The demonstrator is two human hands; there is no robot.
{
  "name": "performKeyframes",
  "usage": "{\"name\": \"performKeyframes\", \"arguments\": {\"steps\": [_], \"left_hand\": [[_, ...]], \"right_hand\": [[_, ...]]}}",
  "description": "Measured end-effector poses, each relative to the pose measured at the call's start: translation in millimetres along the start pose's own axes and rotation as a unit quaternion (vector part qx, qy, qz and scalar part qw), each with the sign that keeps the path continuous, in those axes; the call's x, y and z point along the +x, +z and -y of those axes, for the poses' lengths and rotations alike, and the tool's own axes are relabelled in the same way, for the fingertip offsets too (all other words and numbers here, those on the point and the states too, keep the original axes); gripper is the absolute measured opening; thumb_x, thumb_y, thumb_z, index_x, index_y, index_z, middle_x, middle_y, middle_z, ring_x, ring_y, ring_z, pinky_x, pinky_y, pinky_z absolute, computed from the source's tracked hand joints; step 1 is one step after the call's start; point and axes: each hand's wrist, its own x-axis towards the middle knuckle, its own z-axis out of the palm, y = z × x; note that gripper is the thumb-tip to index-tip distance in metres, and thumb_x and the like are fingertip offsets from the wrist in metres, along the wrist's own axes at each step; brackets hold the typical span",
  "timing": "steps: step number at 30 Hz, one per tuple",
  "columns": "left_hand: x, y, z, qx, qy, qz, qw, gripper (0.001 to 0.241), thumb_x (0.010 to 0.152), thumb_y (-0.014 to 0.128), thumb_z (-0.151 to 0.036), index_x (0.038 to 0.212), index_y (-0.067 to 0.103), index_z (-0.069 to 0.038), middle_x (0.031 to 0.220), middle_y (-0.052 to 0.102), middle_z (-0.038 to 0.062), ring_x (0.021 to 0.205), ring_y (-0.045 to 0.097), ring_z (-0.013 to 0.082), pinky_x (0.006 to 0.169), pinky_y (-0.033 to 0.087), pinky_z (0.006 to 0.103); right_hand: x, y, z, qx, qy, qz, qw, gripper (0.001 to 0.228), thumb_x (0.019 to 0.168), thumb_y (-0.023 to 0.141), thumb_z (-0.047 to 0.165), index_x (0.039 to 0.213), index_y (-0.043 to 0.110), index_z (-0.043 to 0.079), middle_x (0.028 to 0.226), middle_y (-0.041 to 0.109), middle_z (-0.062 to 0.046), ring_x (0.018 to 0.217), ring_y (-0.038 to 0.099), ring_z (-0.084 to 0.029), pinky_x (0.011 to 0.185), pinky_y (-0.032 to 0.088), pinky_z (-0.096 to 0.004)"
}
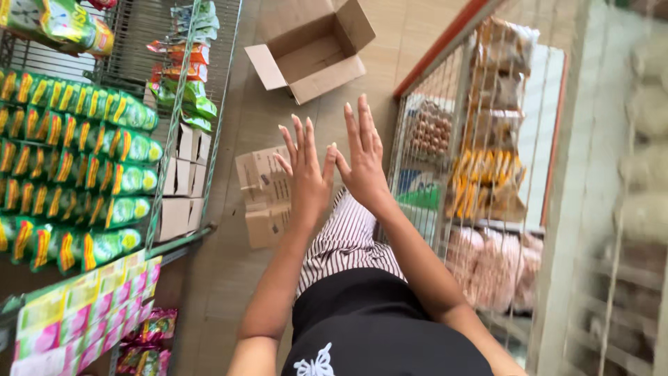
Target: The person arranges shampoo sachets on a shelf, then sits on the floor to open a cardboard box and organize detergent packets on a wire rack. Finally, the person places small red-capped bottles into a green basket.
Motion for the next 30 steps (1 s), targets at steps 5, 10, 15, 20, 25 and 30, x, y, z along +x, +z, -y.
{"name": "performKeyframes", "arguments": {"steps": [5, 10, 15, 20, 25, 30], "left_hand": [[113.1, 57.7, 35.3, -0.021, -0.012, -0.007, 1.000, 0.077, 0.107, 0.052, -0.046, 0.165, 0.019, -0.008, 0.173, 0.009, 0.013, 0.160, -0.002, 0.0364, 0.122, 0.002, 0.0690], [248.6, 123.9, 111.1, 0.107, -0.047, -0.017, 0.993, 0.076, 0.103, 0.057, -0.037, 0.164, 0.021, -0.009, 0.172, 0.015, 0.013, 0.159, 0.006, 0.0347, 0.122, 0.011, 0.0677], [347.6, 175.6, 201.0, 0.193, -0.071, -0.001, 0.979, 0.075, 0.097, 0.063, -0.020, 0.162, 0.028, -0.008, 0.172, 0.020, 0.012, 0.160, 0.012, 0.0311, 0.124, 0.015, 0.0647], [392.6, 228.1, 263.4, 0.219, -0.136, 0.067, 0.964, 0.073, 0.093, 0.065, -0.014, 0.160, 0.034, -0.004, 0.172, 0.024, 0.011, 0.161, 0.012, 0.0310, 0.126, 0.011, 0.0633], [442.1, 277.1, 312.0, 0.223, -0.177, 0.047, 0.957, 0.075, 0.092, 0.066, -0.016, 0.159, 0.034, -0.004, 0.170, 0.024, 0.013, 0.159, 0.012, 0.0312, 0.125, 0.008, 0.0664], [479.4, 345.6, 393.4, 0.227, -0.249, -0.039, 0.941, 0.077, 0.094, 0.069, -0.023, 0.160, 0.032, -0.009, 0.170, 0.023, 0.014, 0.158, 0.010, 0.0360, 0.121, 0.007, 0.0688]], "right_hand": [[99.6, 11.7, -69.0, 0.072, 0.007, -0.011, 0.997, 0.092, 0.096, 0.074, 0.023, 0.167, 0.017, 0.016, 0.173, -0.009, -0.022, 0.160, 0.015, -0.041, 0.126, 0.030, -0.051], [233.5, 33.8, -182.1, 0.021, 0.029, -0.026, 0.999, 0.096, 0.094, 0.079, 0.018, 0.167, 0.017, 0.015, 0.173, -0.008, -0.019, 0.158, 0.015, -0.048, 0.123, 0.034, -0.053], [341.8, 82.6, -321.7, -0.001, 0.055, 0.013, 0.998, 0.098, 0.090, 0.079, 0.013, 0.167, 0.018, 0.014, 0.172, -0.006, -0.022, 0.156, 0.024, -0.049, 0.118, 0.044, -0.051], [412.1, 166.3, -465.1, -0.004, 0.112, 0.103, 0.988, 0.096, 0.091, 0.077, 0.015, 0.167, 0.019, 0.011, 0.174, -0.001, -0.023, 0.153, 0.032, -0.049, 0.115, 0.047, -0.048], [478.4, 260.1, -575.7, -0.096, 0.189, 0.167, 0.963, 0.106, 0.084, 0.087, 0.035, 0.160, 0.022, 0.001, 0.161, 0.020, -0.030, 0.148, 0.029, -0.049, 0.121, 0.032, -0.050], [520.0, 356.1, -664.4, -0.077, 0.336, 0.221, 0.912, 0.111, 0.081, 0.085, 0.051, 0.161, 0.023, 0.006, 0.163, 0.035, -0.022, 0.149, 0.034, -0.037, 0.120, 0.031, -0.047]]}}
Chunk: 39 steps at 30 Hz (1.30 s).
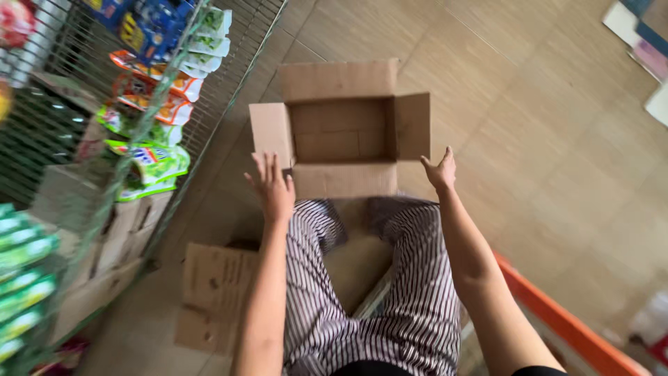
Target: The person arranges shampoo sachets on a shelf, then sits on the floor to open a cardboard box and organize detergent packets on a wire rack. Finally, the person places small red-capped bottles into a green basket.
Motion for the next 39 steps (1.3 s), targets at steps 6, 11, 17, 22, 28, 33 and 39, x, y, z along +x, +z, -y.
{"name": "performKeyframes", "arguments": {"steps": [6, 11, 17, 22, 28, 33, 39], "left_hand": [[51.6, 147.7, 95.2, -0.028, -0.212, -0.024, 0.977, 0.096, 0.087, 0.077, -0.036, 0.160, 0.024, -0.002, 0.158, 0.030, 0.028, 0.146, 0.023, 0.0472, 0.112, 0.020, 0.0686], [95.5, 219.1, 134.0, -0.152, -0.251, -0.032, 0.955, 0.061, 0.100, 0.070, -0.036, 0.147, 0.048, -0.004, 0.128, 0.073, 0.013, 0.120, 0.063, 0.0360, 0.100, 0.049, 0.0510], [128.8, 200.8, 81.0, -0.375, -0.163, -0.200, 0.890, 0.035, 0.096, 0.074, -0.020, 0.122, 0.065, 0.001, 0.102, 0.077, 0.013, 0.087, 0.074, 0.0208, 0.078, 0.057, 0.0322], [126.3, 178.6, 18.4, -0.234, -0.091, -0.229, 0.941, 0.030, 0.101, 0.070, -0.018, 0.126, 0.069, -0.001, 0.108, 0.077, 0.018, 0.097, 0.077, 0.0256, 0.083, 0.059, 0.0363], [124.3, 174.7, -11.4, -0.293, -0.063, -0.179, 0.937, 0.032, 0.103, 0.067, -0.021, 0.131, 0.068, -0.008, 0.119, 0.075, 0.017, 0.098, 0.077, 0.0268, 0.080, 0.060, 0.0379], [142.2, 218.4, -15.8, -0.152, 0.060, -0.107, 0.981, 0.038, 0.098, 0.056, -0.008, 0.134, 0.067, -0.015, 0.136, 0.068, 0.004, 0.130, 0.060, 0.0281, 0.108, 0.040, 0.0586], [158.7, 251.8, 10.1, -0.120, 0.047, -0.007, 0.992, 0.052, 0.097, 0.050, 0.001, 0.143, 0.057, -0.022, 0.149, 0.057, -0.001, 0.143, 0.048, 0.0206, 0.116, 0.021, 0.0713]], "right_hand": [[122.2, 73.4, -27.4, -0.010, -0.104, 0.006, 0.995, 0.058, 0.079, 0.087, 0.046, 0.113, 0.075, 0.000, 0.101, 0.077, -0.020, 0.091, 0.075, -0.029, 0.084, 0.059, -0.042], [211.9, 80.4, -25.9, 0.152, -0.190, -0.086, 0.966, 0.045, 0.091, 0.089, 0.033, 0.091, 0.069, -0.007, 0.080, 0.066, -0.019, 0.066, 0.054, -0.015, 0.060, 0.049, -0.039], [262.5, 81.1, 28.7, 0.134, -0.317, -0.164, 0.924, 0.038, 0.096, 0.084, 0.028, 0.092, 0.067, -0.005, 0.075, 0.065, -0.015, 0.064, 0.055, -0.016, 0.061, 0.048, -0.034], [253.1, 92.2, 44.2, 0.133, -0.390, -0.186, 0.892, 0.027, 0.108, 0.073, 0.019, 0.102, 0.066, -0.006, 0.078, 0.060, -0.017, 0.066, 0.049, -0.020, 0.062, 0.044, -0.037], [208.4, 92.3, 64.5, 0.113, -0.434, -0.165, 0.878, 0.022, 0.105, 0.071, 0.016, 0.120, 0.070, 0.000, 0.098, 0.071, -0.016, 0.076, 0.065, -0.021, 0.065, 0.053, -0.035], [176.5, 130.0, 72.8, -0.042, -0.454, 0.036, 0.889, 0.041, 0.097, 0.070, 0.039, 0.132, 0.069, 0.018, 0.135, 0.067, -0.008, 0.119, 0.062, -0.025, 0.095, 0.053, -0.046], [184.0, 137.2, 69.3, -0.286, -0.463, 0.216, 0.811, 0.114, 0.067, 0.073, 0.075, 0.160, 0.027, 0.028, 0.173, 0.008, -0.006, 0.157, 0.003, -0.030, 0.123, 0.013, -0.063]]}}
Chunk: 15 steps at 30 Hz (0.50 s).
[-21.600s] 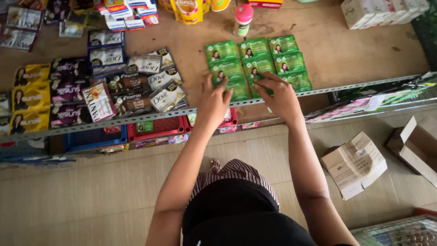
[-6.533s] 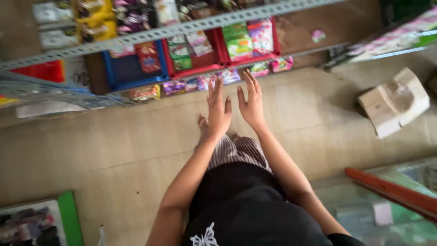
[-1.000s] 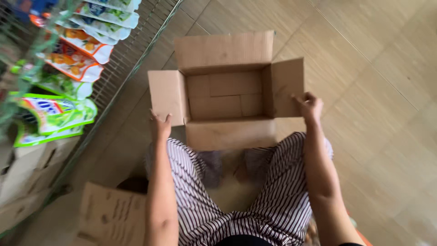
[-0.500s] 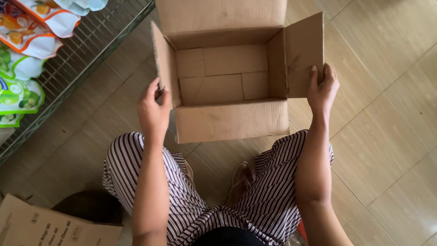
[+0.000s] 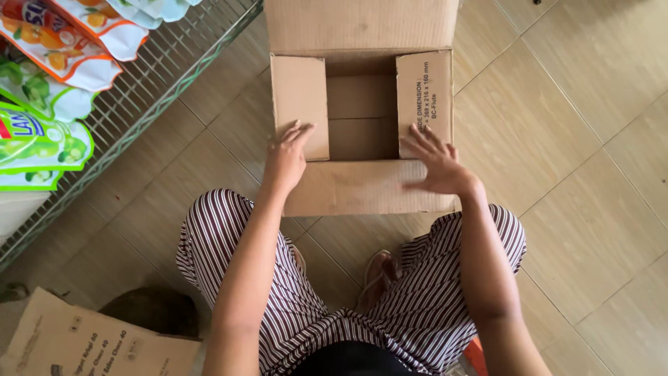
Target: The person arranges shampoo sachets on a shelf, then sits on the floor to open a cardboard box and organize detergent packets on a wire rack. Finally, the person places small red-capped bottles into a green basket.
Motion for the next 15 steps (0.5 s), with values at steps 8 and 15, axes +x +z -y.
{"name": "performKeyframes", "arguments": {"steps": [8, 15], "left_hand": [[3.5, -2.3, 12.4, -0.023, 0.027, -0.035, 0.999, 0.051, 0.096, 0.054, 0.001, 0.139, 0.064, -0.025, 0.140, 0.065, 0.000, 0.134, 0.059, 0.0188, 0.120, 0.012, 0.0708], [9.4, -0.1, 25.4, -0.208, 0.037, -0.040, 0.977, 0.044, 0.110, 0.041, -0.014, 0.153, 0.046, -0.020, 0.135, 0.072, -0.001, 0.140, 0.056, 0.0211, 0.124, 0.025, 0.0566]], "right_hand": [[-3.2, 25.5, 28.6, -0.165, 0.015, 0.053, 0.985, 0.159, 0.036, 0.086, 0.084, 0.163, 0.008, 0.031, 0.168, -0.017, -0.022, 0.154, -0.016, -0.047, 0.118, 0.006, -0.075], [-30.4, -6.4, 11.6, -0.022, -0.099, 0.013, 0.995, 0.100, 0.068, 0.082, 0.059, 0.153, 0.042, 0.024, 0.161, 0.033, -0.015, 0.148, 0.031, -0.037, 0.119, 0.025, -0.058]]}}
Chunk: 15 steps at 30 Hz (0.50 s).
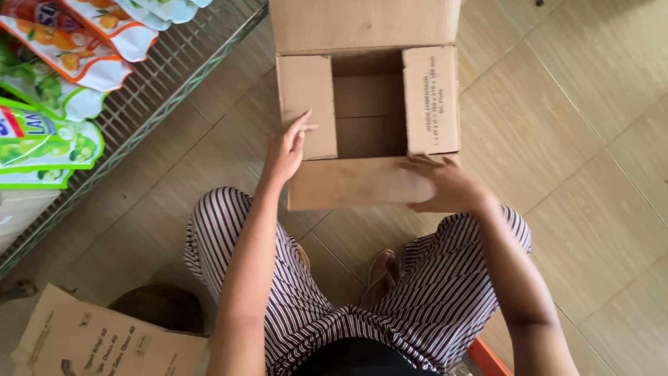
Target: The person arranges shampoo sachets on a shelf, then sits on the floor to open a cardboard box and organize detergent packets on a wire rack. Finally, the person places small red-capped bottles into a green basket.
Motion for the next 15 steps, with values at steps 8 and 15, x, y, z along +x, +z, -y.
{"name": "performKeyframes", "arguments": {"steps": [8, 15], "left_hand": [[19.6, -13.8, 20.1, -0.426, -0.199, -0.009, 0.882, 0.080, 0.101, 0.021, -0.067, 0.157, 0.038, -0.013, 0.144, 0.064, 0.008, 0.133, 0.062, 0.0256, 0.121, 0.030, 0.0476], [22.6, -23.2, 7.6, -0.466, -0.235, -0.057, 0.851, 0.090, 0.093, 0.014, -0.075, 0.155, 0.043, -0.017, 0.149, 0.060, 0.005, 0.135, 0.060, 0.0206, 0.120, 0.019, 0.0540]], "right_hand": [[11.0, -64.2, -0.4, 0.041, -0.008, -0.340, 0.939, 0.073, 0.088, 0.080, 0.050, 0.143, 0.062, 0.007, 0.147, 0.061, -0.022, 0.106, 0.070, -0.034, 0.089, 0.057, -0.044], [23.3, -61.1, 6.5, -0.032, 0.011, -0.287, 0.957, 0.042, 0.101, 0.062, 0.050, 0.130, 0.072, 0.020, 0.111, 0.079, 0.000, 0.091, 0.073, -0.025, 0.082, 0.057, -0.040]]}}
